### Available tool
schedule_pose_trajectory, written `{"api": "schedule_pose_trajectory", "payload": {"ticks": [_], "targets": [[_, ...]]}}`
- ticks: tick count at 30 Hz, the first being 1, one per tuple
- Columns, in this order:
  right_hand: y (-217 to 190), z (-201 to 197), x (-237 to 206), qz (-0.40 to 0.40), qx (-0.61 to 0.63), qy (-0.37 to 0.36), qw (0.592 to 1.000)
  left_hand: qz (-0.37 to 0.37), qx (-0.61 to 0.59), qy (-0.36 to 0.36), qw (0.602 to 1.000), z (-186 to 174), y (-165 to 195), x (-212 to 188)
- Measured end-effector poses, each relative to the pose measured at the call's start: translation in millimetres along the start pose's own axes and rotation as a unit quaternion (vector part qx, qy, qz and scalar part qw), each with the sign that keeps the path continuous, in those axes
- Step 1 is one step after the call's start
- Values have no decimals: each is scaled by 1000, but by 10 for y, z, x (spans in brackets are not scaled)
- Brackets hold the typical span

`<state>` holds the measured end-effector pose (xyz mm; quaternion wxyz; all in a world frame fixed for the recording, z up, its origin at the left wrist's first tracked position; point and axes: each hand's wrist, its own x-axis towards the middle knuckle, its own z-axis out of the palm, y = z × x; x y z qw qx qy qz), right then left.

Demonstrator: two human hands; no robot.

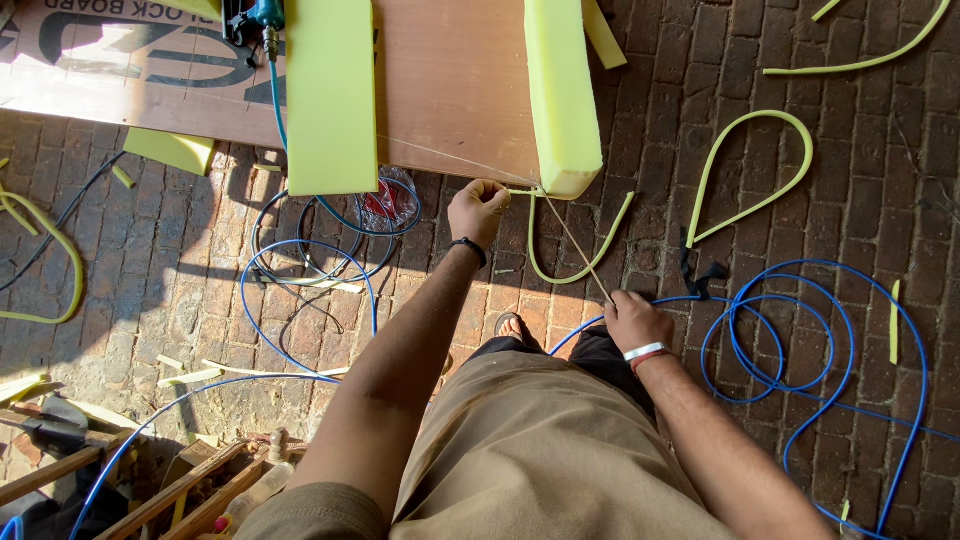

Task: The person handles long yellow foam strips on a plywood work table, presses a foam strip onto a curved wooden frame, and uses a spray adhesive gun connected to a blue hose to apply glue. They align and press the foam along the frame, then use a long blade to trim foam and a thin stick to clean the edge.

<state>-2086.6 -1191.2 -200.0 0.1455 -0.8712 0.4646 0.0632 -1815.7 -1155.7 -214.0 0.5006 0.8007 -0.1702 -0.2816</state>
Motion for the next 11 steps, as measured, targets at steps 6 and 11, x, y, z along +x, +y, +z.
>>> {"api": "schedule_pose_trajectory", "payload": {"ticks": [6,11], "targets": [[390,190,-186,13,-34,-49,998,-95,-127,7,987,57,-265,34],[713,165,-321,-20,7,-49,999,-223,-294,-90,925,349,-457,42]]}}
